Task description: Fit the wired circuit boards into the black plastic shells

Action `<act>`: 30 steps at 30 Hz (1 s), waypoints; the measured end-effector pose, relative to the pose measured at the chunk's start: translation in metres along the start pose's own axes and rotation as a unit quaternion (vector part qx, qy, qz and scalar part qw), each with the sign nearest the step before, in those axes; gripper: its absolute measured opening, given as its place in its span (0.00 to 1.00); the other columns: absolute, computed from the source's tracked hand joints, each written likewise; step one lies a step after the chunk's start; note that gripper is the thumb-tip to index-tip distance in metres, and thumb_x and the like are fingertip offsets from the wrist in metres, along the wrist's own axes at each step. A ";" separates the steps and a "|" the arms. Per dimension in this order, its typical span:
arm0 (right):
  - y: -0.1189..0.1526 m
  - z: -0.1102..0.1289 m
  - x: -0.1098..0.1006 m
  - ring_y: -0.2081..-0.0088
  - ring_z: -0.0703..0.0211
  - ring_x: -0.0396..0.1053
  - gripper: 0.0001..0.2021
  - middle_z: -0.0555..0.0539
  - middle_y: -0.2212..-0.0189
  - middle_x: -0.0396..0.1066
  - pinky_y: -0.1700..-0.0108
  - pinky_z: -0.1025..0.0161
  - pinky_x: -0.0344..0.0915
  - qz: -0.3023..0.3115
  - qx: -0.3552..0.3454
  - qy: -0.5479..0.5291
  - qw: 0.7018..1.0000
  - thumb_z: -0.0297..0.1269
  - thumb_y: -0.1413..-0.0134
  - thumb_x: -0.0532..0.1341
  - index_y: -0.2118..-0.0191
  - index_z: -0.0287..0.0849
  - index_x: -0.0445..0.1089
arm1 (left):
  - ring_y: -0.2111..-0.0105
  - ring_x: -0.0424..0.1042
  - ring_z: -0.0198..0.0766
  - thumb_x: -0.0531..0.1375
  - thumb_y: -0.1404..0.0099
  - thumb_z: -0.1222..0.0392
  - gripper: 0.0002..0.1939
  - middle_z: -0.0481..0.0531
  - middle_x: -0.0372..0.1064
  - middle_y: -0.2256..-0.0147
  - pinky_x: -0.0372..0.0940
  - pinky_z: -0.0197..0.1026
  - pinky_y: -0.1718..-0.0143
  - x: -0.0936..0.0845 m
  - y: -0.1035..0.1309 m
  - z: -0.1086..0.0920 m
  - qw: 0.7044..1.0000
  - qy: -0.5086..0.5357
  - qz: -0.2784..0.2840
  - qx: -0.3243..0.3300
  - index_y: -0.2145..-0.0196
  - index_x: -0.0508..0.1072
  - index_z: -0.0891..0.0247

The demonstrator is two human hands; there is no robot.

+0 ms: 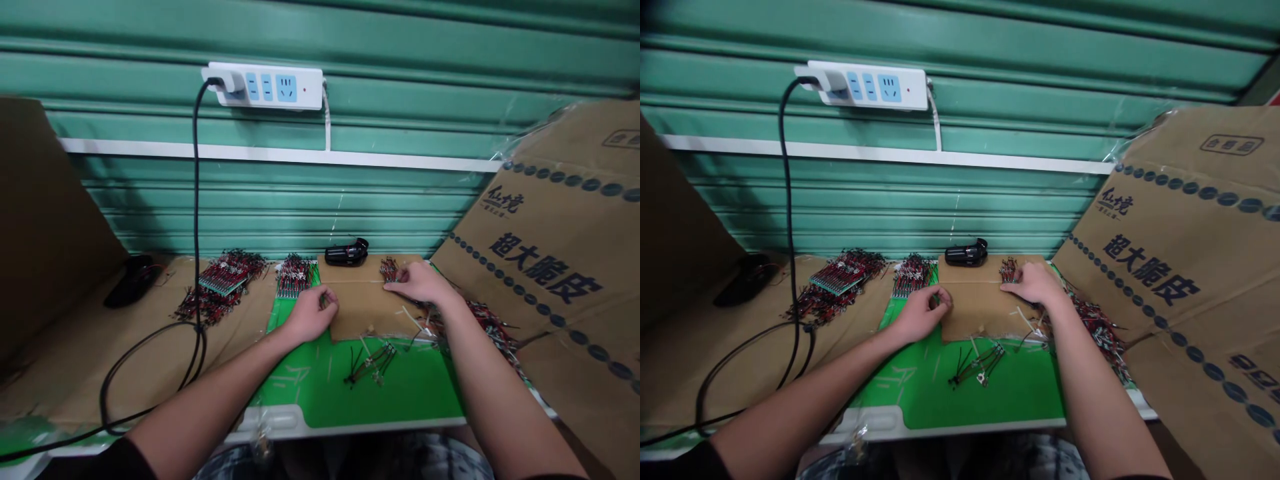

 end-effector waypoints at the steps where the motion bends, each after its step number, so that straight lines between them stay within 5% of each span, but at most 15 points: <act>1: 0.000 0.002 -0.001 0.72 0.56 0.71 0.26 0.47 0.75 0.76 0.71 0.63 0.56 0.003 -0.003 -0.009 1.000 0.67 0.52 0.69 0.72 0.44 0.77 | 0.69 0.72 0.38 0.60 0.38 0.64 0.05 0.52 0.78 0.66 0.62 0.39 0.65 -0.001 0.000 -0.001 1.000 0.003 -0.006 0.002 0.66 0.77 0.63; 10: 0.012 0.027 -0.025 0.69 0.52 0.73 0.24 0.45 0.72 0.77 0.66 0.60 0.62 -0.108 -0.032 -0.060 0.992 0.65 0.49 0.68 0.72 0.46 0.74 | 0.72 0.69 0.36 0.61 0.36 0.59 0.07 0.50 0.76 0.69 0.60 0.38 0.69 -0.004 -0.001 -0.005 0.998 0.049 -0.029 -0.009 0.68 0.78 0.63; 13: 0.025 0.048 -0.036 0.67 0.51 0.73 0.24 0.43 0.69 0.77 0.62 0.59 0.64 -0.182 -0.075 -0.088 0.977 0.65 0.49 0.68 0.68 0.45 0.75 | 0.76 0.66 0.34 0.61 0.34 0.47 0.17 0.51 0.75 0.71 0.59 0.37 0.74 -0.004 -0.002 -0.009 0.985 0.166 0.002 -0.050 0.69 0.78 0.64; 17: 0.046 0.092 -0.034 0.72 0.55 0.67 0.26 0.45 0.69 0.74 0.65 0.59 0.64 -0.224 -0.147 -0.181 0.946 0.64 0.48 0.70 0.60 0.44 0.76 | 0.76 0.70 0.34 0.66 0.39 0.38 0.26 0.56 0.78 0.64 0.63 0.37 0.75 -0.005 -0.003 -0.018 0.930 0.351 0.046 -0.100 0.58 0.79 0.66; 21: 0.058 0.126 -0.009 0.74 0.58 0.64 0.24 0.48 0.71 0.72 0.68 0.60 0.63 -0.161 -0.209 -0.254 0.931 0.59 0.47 0.72 0.54 0.46 0.75 | 0.75 0.71 0.35 0.72 0.43 0.40 0.26 0.51 0.74 0.74 0.67 0.37 0.71 -0.009 -0.002 -0.024 0.916 0.388 0.018 -0.099 0.60 0.79 0.67; 24: 0.056 0.134 0.009 0.76 0.60 0.65 0.23 0.52 0.74 0.71 0.71 0.63 0.62 -0.092 -0.166 -0.375 0.907 0.55 0.46 0.72 0.53 0.46 0.72 | 0.77 0.68 0.34 0.73 0.46 0.40 0.25 0.50 0.72 0.77 0.65 0.37 0.72 -0.011 -0.003 -0.022 0.925 0.371 -0.017 -0.086 0.66 0.79 0.67; 27: 0.048 0.133 0.019 0.76 0.62 0.66 0.21 0.49 0.71 0.73 0.75 0.65 0.61 -0.028 -0.112 -0.517 0.848 0.56 0.43 0.69 0.56 0.43 0.71 | 0.77 0.68 0.34 0.73 0.47 0.39 0.27 0.50 0.72 0.77 0.65 0.37 0.73 -0.011 -0.005 -0.017 0.930 0.355 -0.044 -0.081 0.63 0.81 0.68; 30: 0.042 0.130 0.023 0.80 0.63 0.64 0.22 0.48 0.72 0.73 0.78 0.65 0.60 0.010 -0.087 -0.558 0.826 0.58 0.43 0.67 0.59 0.42 0.73 | 0.77 0.69 0.33 0.74 0.47 0.41 0.27 0.52 0.76 0.72 0.66 0.38 0.73 -0.009 -0.007 -0.014 0.933 0.345 -0.062 -0.083 0.61 0.82 0.68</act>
Point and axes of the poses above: each hand's wrist, its own y-axis away from the middle knuckle, its own x-axis out of the palm, z = x × y, the point moved 2 cm from there along -y, towards the middle knuckle
